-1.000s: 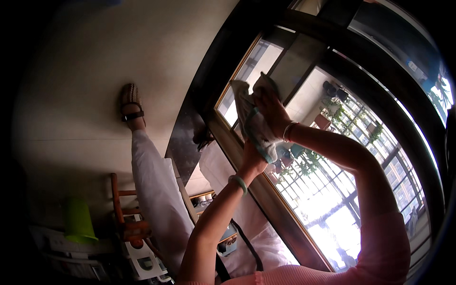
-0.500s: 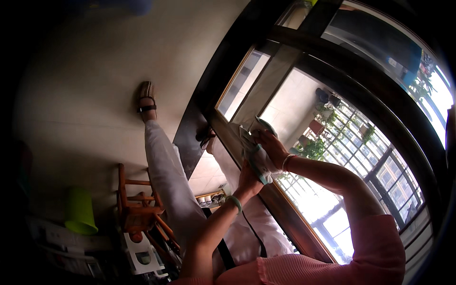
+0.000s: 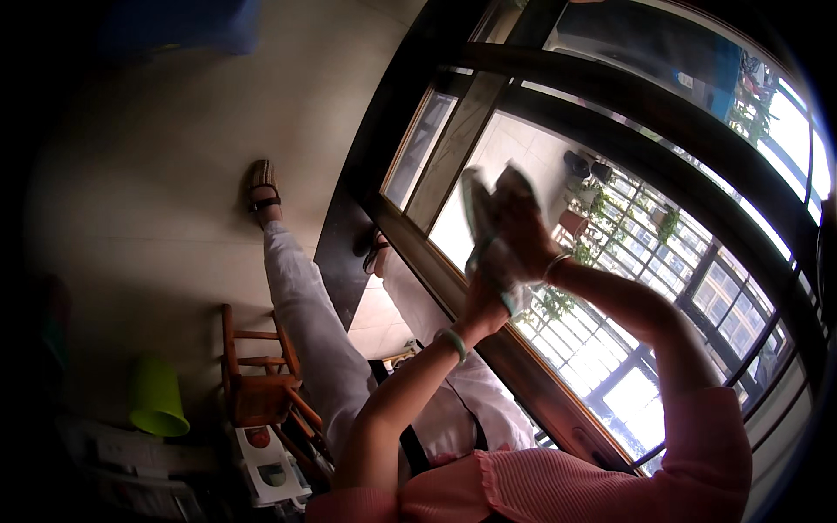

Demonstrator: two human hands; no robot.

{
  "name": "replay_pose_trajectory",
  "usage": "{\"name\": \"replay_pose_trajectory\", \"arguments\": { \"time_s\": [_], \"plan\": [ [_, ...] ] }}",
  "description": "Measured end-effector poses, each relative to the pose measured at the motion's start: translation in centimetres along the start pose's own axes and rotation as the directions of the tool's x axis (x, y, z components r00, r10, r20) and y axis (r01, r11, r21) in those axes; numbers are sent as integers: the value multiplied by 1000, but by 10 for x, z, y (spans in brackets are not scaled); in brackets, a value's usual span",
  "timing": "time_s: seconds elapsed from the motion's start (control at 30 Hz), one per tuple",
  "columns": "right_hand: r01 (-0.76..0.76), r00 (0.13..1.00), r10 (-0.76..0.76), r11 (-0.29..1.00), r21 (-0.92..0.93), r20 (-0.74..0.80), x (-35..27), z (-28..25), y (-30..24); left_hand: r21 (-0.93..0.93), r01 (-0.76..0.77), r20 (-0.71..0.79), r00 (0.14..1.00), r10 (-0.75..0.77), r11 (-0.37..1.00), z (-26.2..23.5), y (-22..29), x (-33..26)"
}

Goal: The person cleans a large glass sliding door using a cloth. They wipe the glass surface and the metal frame, then dip the cloth into a green bucket of water to wring it out. The person moves a blue plastic chair to access different areas of the door and continues wiping the glass and frame.

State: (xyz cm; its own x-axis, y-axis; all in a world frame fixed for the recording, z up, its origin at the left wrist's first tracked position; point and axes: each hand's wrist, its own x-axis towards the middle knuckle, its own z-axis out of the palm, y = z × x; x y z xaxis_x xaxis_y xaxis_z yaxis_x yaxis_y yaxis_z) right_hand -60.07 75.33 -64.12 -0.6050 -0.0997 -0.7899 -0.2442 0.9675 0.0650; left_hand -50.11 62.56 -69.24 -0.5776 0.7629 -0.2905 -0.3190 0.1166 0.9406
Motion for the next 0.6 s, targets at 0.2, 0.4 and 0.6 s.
{"name": "replay_pose_trajectory", "arguments": {
  "time_s": [0.2, 0.4, 0.6],
  "plan": [
    [15, 1000, -14, 999, -47, 28, -16, 65, -47, -119, 229, 164, 964, -208, 966, -21, 0, -50],
    [157, 987, -148, 977, -144, 68, -23, 67, -59, -8, 179, 25, 984, -178, 984, -16, -1, -66],
    [73, 995, -74, 997, 18, 69, -20, -9, -16, 47, 45, -50, 998, -42, 998, 3, 15, -37]
  ]
}}
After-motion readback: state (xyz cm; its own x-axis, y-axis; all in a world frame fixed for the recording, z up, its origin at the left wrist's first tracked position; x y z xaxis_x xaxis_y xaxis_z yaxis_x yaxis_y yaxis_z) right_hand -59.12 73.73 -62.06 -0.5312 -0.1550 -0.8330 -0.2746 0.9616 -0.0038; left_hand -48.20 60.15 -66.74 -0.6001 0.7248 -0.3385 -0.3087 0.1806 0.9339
